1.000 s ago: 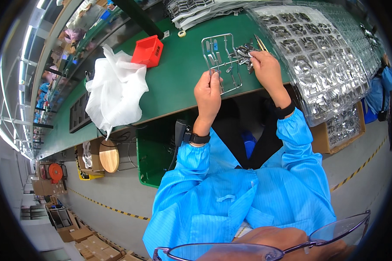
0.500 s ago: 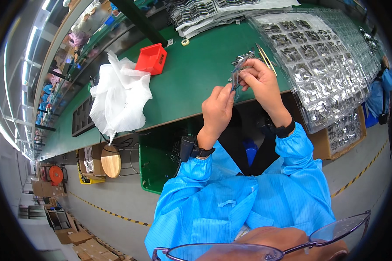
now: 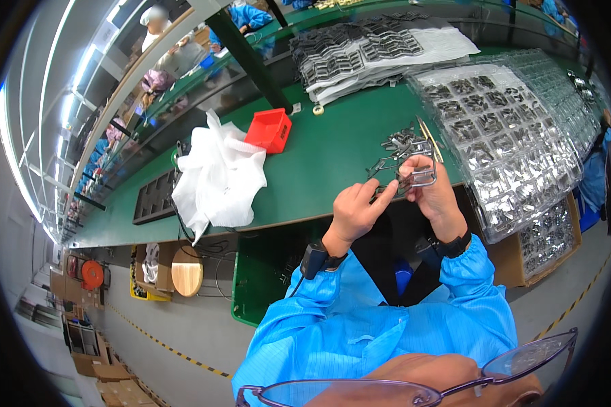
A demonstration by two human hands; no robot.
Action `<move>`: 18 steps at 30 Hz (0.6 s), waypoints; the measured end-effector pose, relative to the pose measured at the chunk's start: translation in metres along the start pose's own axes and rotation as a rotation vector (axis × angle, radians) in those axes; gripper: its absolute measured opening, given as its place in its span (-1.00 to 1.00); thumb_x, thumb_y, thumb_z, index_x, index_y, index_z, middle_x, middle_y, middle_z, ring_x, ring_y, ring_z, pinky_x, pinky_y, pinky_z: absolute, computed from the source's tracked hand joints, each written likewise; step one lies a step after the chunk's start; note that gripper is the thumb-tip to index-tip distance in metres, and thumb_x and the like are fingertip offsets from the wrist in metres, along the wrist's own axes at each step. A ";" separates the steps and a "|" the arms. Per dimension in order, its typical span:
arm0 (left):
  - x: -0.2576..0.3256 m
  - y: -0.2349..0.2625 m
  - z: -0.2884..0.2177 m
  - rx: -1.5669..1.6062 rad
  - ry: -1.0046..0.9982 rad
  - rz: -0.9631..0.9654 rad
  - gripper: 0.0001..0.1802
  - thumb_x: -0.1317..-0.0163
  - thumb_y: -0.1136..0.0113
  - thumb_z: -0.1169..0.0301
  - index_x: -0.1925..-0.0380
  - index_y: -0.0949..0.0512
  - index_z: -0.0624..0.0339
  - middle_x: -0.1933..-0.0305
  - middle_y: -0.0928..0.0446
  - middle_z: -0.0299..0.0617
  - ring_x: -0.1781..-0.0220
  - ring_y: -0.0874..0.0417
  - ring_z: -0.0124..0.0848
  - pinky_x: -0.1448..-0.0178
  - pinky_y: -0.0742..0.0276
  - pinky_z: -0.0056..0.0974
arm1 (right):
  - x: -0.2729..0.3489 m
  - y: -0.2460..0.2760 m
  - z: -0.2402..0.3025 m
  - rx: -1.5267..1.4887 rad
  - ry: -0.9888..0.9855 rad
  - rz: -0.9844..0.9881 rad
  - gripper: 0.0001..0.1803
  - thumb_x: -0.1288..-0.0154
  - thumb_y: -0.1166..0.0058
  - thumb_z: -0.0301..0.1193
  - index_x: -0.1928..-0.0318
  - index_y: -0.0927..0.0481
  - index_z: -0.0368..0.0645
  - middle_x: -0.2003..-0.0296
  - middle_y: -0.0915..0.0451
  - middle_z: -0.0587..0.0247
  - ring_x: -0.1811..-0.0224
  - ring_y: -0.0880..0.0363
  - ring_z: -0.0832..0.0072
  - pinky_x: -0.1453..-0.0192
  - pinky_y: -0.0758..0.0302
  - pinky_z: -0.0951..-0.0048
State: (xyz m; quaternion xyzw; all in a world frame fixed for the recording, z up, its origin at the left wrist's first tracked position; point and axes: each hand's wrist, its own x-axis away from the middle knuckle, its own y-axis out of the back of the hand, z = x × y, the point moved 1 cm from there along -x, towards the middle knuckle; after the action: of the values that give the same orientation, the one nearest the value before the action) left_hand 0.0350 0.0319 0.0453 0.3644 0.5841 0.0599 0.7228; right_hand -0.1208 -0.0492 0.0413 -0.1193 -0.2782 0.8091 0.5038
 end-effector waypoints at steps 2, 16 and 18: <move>-0.002 0.004 0.003 -0.052 -0.050 0.012 -0.53 0.10 -0.21 0.50 0.07 -0.62 -0.05 0.31 -0.50 -0.25 0.46 -0.51 -0.37 0.45 -0.43 -0.35 | -0.002 0.003 -0.001 -0.078 -0.062 0.069 -0.87 -0.16 -0.22 -0.43 0.36 -0.50 -0.10 0.53 -0.54 0.41 0.62 -0.44 0.67 0.66 -0.32 0.65; 0.003 -0.005 0.000 0.033 0.126 -0.055 -0.55 0.14 -0.25 0.64 0.15 -0.64 0.08 0.33 -0.54 -0.16 0.41 -0.57 -0.30 0.39 -0.50 -0.32 | 0.004 -0.010 -0.014 0.053 0.232 0.074 -0.86 -0.27 -0.05 -0.51 0.19 -0.61 -0.23 0.41 -0.58 0.38 0.49 -0.48 0.68 0.47 -0.42 0.64; 0.003 -0.007 -0.001 0.112 0.206 -0.167 -0.57 0.11 -0.27 0.64 0.14 -0.64 0.09 0.35 -0.54 -0.17 0.44 -0.56 -0.30 0.43 -0.48 -0.30 | 0.005 -0.014 -0.013 0.140 0.307 0.087 -0.85 -0.29 -0.04 -0.51 0.17 -0.62 -0.25 0.39 -0.60 0.37 0.47 -0.49 0.68 0.44 -0.43 0.64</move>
State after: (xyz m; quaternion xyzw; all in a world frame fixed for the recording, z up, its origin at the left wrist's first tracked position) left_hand 0.0322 0.0284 0.0389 0.3462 0.6859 0.0040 0.6400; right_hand -0.1068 -0.0356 0.0389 -0.2178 -0.1356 0.8199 0.5119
